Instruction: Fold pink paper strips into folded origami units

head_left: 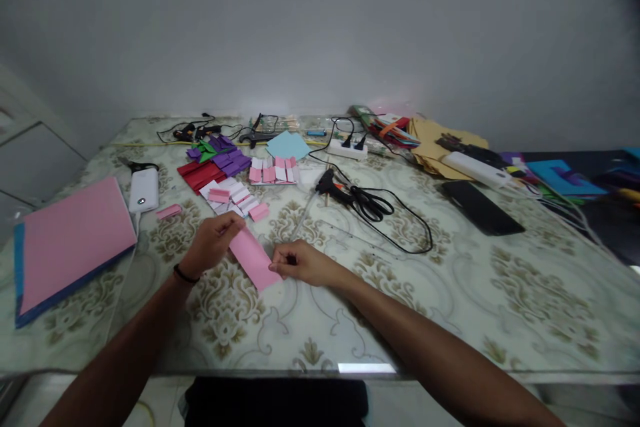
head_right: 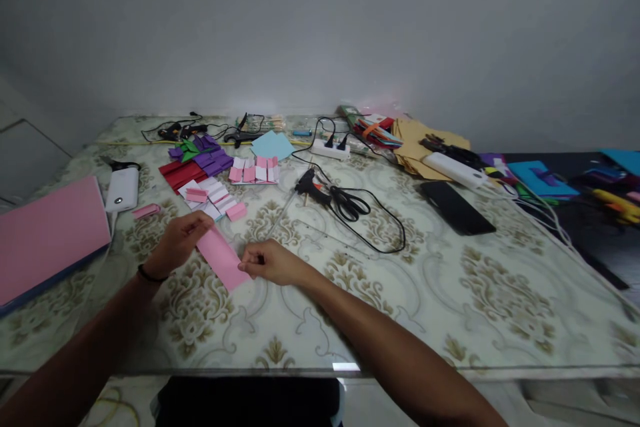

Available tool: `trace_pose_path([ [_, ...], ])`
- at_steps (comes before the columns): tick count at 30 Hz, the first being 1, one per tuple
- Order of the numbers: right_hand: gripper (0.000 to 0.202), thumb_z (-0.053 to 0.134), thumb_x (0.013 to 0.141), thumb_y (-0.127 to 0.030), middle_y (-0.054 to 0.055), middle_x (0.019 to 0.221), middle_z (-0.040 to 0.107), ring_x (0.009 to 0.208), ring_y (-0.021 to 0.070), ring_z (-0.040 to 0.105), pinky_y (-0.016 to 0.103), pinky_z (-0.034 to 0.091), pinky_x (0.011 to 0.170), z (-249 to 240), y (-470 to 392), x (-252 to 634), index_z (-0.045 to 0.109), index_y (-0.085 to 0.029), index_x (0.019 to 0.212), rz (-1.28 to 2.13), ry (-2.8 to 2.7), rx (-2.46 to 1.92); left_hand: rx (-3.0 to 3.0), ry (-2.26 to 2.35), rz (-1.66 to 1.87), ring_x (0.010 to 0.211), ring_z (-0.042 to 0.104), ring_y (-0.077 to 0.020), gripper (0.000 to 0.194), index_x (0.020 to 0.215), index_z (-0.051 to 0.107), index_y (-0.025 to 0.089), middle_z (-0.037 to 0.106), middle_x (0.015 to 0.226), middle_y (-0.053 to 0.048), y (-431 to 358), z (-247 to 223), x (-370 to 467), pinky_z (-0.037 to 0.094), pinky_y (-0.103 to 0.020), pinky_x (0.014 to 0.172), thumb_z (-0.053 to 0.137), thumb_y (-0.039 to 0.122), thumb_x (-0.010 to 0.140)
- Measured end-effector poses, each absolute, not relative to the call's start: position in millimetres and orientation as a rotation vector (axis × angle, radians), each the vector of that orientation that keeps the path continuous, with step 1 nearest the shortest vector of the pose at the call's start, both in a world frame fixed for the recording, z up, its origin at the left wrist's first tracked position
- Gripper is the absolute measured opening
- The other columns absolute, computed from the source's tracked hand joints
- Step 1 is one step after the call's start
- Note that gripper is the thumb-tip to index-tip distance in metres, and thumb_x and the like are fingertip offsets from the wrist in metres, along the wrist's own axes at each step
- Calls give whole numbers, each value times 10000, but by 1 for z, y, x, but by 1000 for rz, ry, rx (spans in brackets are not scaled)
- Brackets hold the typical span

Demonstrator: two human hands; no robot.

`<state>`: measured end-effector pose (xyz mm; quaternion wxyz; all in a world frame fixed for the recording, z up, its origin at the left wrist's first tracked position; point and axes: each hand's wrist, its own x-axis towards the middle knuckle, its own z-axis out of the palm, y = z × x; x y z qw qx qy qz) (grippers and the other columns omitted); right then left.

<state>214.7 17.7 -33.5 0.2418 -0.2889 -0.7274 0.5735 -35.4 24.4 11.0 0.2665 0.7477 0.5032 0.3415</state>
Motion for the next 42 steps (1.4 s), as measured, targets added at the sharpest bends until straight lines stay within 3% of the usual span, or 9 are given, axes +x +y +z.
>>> trace_pose_path([
  [4,357,666,897,-476,-11,618,606,563,100,491,210,370,555,-36,19,217,619,-148,766,1598,-2009,-757,1867,1493,1196,714,506,-135,238,826,624,169,597,780,4,34,17,-62,375,-237,637,539,351,954],
  [8,399,628,918,-527,-7,636,607,545,89,468,202,356,531,-40,21,217,624,-144,805,1611,-1892,-798,1610,1467,1339,610,416,-124,258,739,566,176,486,661,25,37,20,-69,322,-238,547,568,362,918],
  [15,485,545,942,-631,-11,677,590,538,89,473,209,375,527,-42,21,215,589,-161,832,1635,-1775,-855,1689,1417,1048,550,422,-108,323,695,561,170,455,598,34,27,13,-42,330,-221,496,552,406,916],
  [20,451,557,953,-593,-35,638,525,560,93,445,214,348,550,-38,19,215,608,-155,858,1560,-1859,-840,1624,1338,807,450,458,-100,351,748,602,169,466,535,50,18,-2,-21,342,-212,442,532,458,934],
  [23,414,595,944,-556,-54,622,447,578,90,393,215,305,553,-37,19,215,621,-152,856,1523,-1864,-829,1640,1237,713,489,493,-103,351,773,644,160,522,569,37,14,-6,-11,380,-210,480,550,458,932],
  [29,426,664,889,-552,-58,603,445,560,85,373,218,294,538,-37,18,214,588,-154,758,1589,-1814,-812,1665,1161,678,663,537,-129,284,805,664,140,609,712,0,10,-11,-4,413,-219,598,627,412,879],
  [35,376,673,889,-518,-48,637,479,588,93,401,216,315,554,-35,16,213,602,-156,818,1545,-1836,-796,1684,1078,603,627,442,-104,204,835,630,151,504,680,41,7,-16,-3,331,-207,575,593,342,896],
  [42,340,663,899,-473,-50,635,446,587,92,380,216,295,551,-38,18,216,590,-158,793,1609,-1824,-765,1748,1141,630,603,419,-103,176,823,630,153,493,652,46,4,-10,-1,310,-209,559,577,306,891],
])
